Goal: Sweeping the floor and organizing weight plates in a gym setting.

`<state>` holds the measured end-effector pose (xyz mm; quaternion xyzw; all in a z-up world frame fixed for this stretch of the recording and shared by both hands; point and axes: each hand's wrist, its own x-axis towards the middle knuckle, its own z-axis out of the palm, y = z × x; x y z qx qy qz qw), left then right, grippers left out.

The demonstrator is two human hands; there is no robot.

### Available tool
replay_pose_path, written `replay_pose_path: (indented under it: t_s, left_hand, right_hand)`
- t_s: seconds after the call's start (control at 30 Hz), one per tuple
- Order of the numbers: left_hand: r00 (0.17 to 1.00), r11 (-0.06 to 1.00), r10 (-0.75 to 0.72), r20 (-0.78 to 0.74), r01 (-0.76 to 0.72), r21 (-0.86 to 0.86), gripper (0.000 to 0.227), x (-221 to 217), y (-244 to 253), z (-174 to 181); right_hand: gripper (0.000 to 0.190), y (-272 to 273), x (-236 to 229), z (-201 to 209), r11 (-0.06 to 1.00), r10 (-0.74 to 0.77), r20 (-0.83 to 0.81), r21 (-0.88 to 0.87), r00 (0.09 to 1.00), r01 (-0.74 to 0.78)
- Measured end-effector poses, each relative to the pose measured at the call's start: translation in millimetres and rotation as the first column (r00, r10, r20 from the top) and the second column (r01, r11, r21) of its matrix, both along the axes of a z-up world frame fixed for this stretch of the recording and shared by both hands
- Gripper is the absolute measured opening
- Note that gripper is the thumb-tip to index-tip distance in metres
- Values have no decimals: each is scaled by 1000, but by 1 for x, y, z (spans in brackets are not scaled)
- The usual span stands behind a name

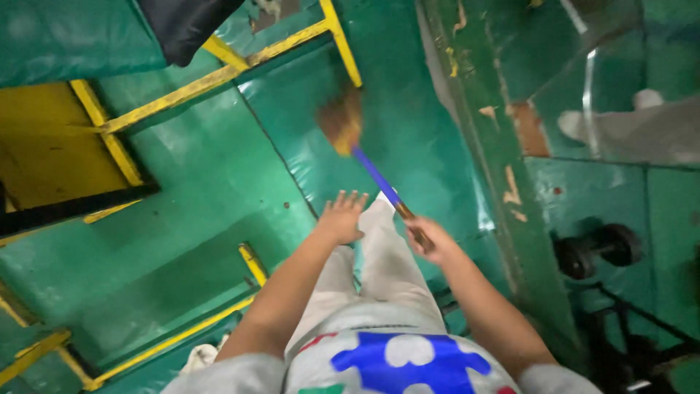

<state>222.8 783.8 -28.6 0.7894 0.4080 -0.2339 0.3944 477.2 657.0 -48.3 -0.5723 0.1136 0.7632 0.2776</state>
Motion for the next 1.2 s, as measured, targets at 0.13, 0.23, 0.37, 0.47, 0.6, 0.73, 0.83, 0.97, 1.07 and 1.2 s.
replay_pose_path:
  t_s: [0.13,0.23,0.37,0.47,0.6,0.73,0.83,0.97,1.07,1.2]
  left_hand:
    - [991,990,-100,86,108,-94,113,84,-2,1]
    - [963,975,-208,171,218,-45,116,136,5,12]
    - [950,955,-259,173,278,-98,114,180,30,8]
    - [948,947,-262,180,288,-141,116,186,58,0]
    - [954,948,-276,119,290,-128,119,180,128,-19]
    - [976,969,-215,30,217,-116,121,161,222,-30]
    - [997,996,-76,-9,75,-53,131,137,292,-27]
    - [999,999,34,34,-34,-8,125,122,374,-20]
    - [997,998,61,49,-61,3,124,123,395,-23]
    - [994,996,66,92,-61,-57,122,139,408,-36]
  right_hand:
    - [30,-90,92,20,981,-11,-61,-194,998,-1]
    - [37,-120,138,21,926,-13,-14,-378,1000,7]
    - [29,-127,178,-74,884,-193,124,-407,973,227]
    - [24,-89,181,-137,851,-372,116,-354,921,388]
    - [20,79,145,-158,881,-327,84,-333,941,335]
    - [13,271,103,-169,939,-324,-52,-138,944,315]
    - [15,388,80,-178,965,-258,-45,-66,965,255]
    - [15,480,77,-142,975,-222,-59,-38,973,220]
    - [13,488,92,-111,981,-196,-125,-9,973,196]
    - [21,462,118,-64,983,-139,-100,103,985,150]
